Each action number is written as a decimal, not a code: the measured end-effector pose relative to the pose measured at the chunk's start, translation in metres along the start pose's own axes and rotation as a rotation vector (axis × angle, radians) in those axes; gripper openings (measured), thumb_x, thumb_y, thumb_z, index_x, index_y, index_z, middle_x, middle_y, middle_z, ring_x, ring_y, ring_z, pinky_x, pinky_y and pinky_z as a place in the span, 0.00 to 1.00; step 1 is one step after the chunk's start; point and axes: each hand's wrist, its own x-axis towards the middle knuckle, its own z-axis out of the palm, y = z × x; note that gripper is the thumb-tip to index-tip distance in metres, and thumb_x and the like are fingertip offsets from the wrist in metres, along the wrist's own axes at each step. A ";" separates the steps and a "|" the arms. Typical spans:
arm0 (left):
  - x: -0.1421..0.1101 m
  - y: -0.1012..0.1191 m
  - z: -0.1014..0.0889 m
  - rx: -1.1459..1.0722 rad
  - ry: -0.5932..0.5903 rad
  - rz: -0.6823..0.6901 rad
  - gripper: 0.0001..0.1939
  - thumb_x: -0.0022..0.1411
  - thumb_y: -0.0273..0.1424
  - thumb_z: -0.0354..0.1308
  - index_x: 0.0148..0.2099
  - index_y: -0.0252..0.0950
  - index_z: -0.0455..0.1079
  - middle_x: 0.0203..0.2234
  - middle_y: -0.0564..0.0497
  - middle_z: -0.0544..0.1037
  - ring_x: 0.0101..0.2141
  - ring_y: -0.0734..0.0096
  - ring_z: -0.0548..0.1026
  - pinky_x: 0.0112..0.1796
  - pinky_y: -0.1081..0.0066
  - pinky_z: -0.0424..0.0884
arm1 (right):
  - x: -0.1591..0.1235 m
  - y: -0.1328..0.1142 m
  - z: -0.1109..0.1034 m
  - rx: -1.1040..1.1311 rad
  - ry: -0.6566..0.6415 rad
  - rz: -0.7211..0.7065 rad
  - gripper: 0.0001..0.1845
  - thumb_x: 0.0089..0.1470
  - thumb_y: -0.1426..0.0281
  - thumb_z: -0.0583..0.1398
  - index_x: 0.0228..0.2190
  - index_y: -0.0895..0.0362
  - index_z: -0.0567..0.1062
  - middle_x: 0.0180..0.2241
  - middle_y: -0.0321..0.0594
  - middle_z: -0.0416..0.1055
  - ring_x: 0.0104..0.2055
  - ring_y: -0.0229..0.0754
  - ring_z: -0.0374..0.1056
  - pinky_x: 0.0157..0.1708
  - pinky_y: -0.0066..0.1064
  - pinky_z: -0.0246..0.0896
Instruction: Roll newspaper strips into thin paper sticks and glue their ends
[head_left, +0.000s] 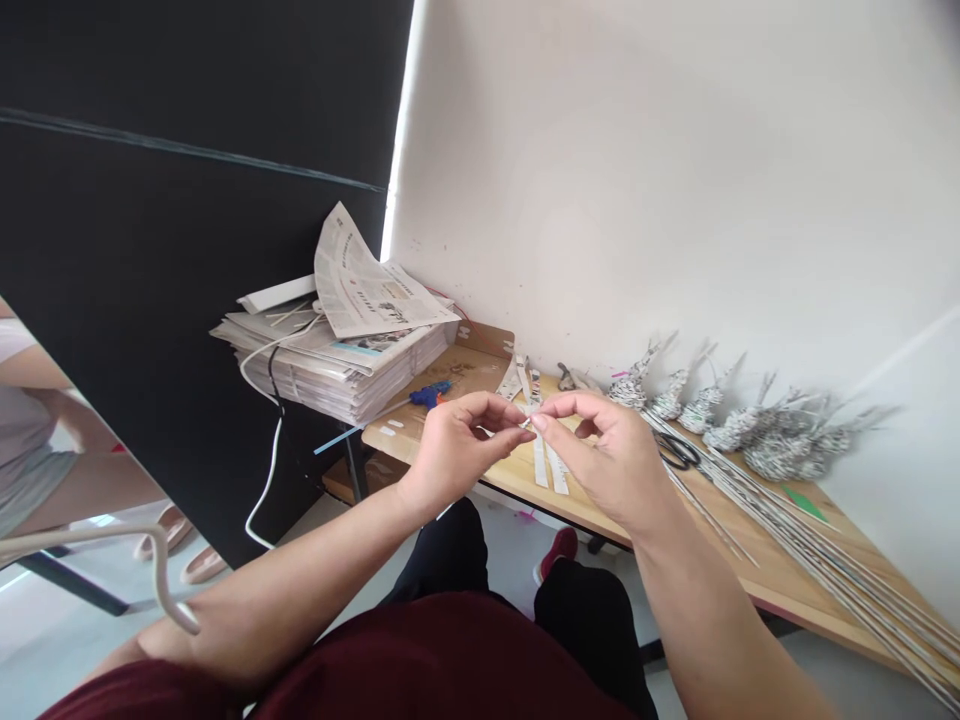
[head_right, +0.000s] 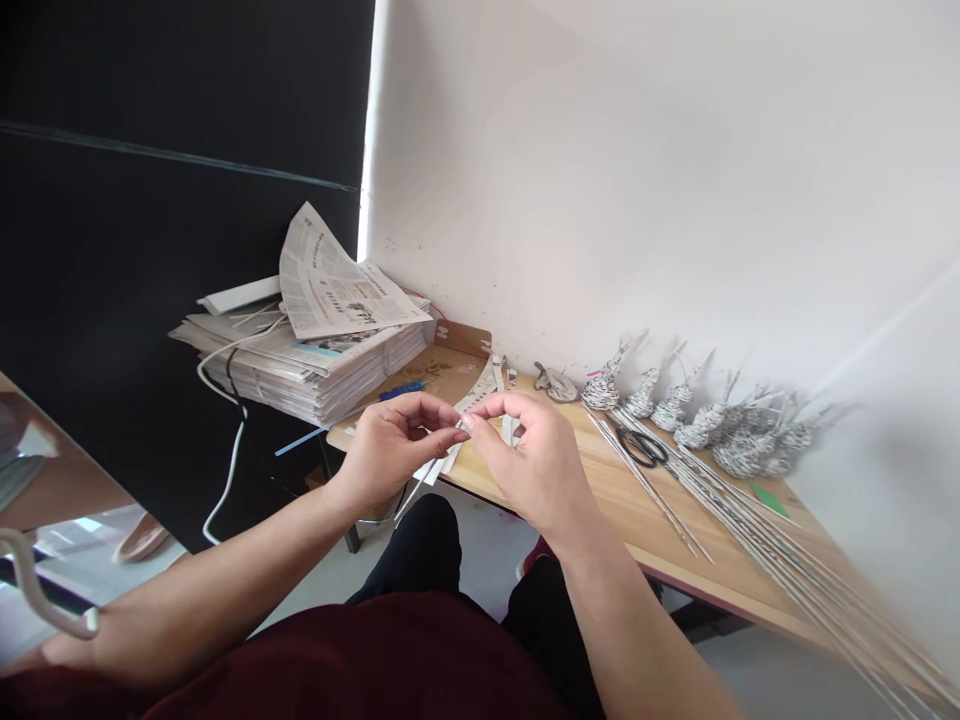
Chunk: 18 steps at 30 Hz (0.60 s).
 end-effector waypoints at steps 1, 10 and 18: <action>0.000 0.001 0.000 0.046 0.014 0.033 0.10 0.48 0.36 0.66 0.32 0.36 0.74 0.26 0.49 0.77 0.26 0.72 0.72 0.27 0.75 0.68 | -0.002 0.002 -0.001 0.025 -0.014 0.013 0.11 0.52 0.60 0.59 0.31 0.53 0.77 0.33 0.39 0.75 0.28 0.39 0.65 0.28 0.32 0.61; -0.005 0.009 0.001 0.269 0.012 0.209 0.03 0.52 0.31 0.63 0.31 0.39 0.75 0.26 0.50 0.75 0.27 0.72 0.70 0.29 0.74 0.64 | -0.018 0.005 -0.008 -0.013 0.018 -0.073 0.08 0.50 0.63 0.62 0.34 0.51 0.77 0.37 0.39 0.75 0.40 0.45 0.68 0.38 0.37 0.62; -0.008 0.013 0.001 0.278 -0.123 0.250 0.04 0.53 0.31 0.62 0.34 0.39 0.74 0.30 0.50 0.76 0.35 0.68 0.71 0.39 0.71 0.64 | -0.022 0.006 -0.009 -0.055 0.102 -0.224 0.02 0.53 0.69 0.60 0.30 0.53 0.74 0.34 0.39 0.73 0.40 0.44 0.68 0.42 0.38 0.62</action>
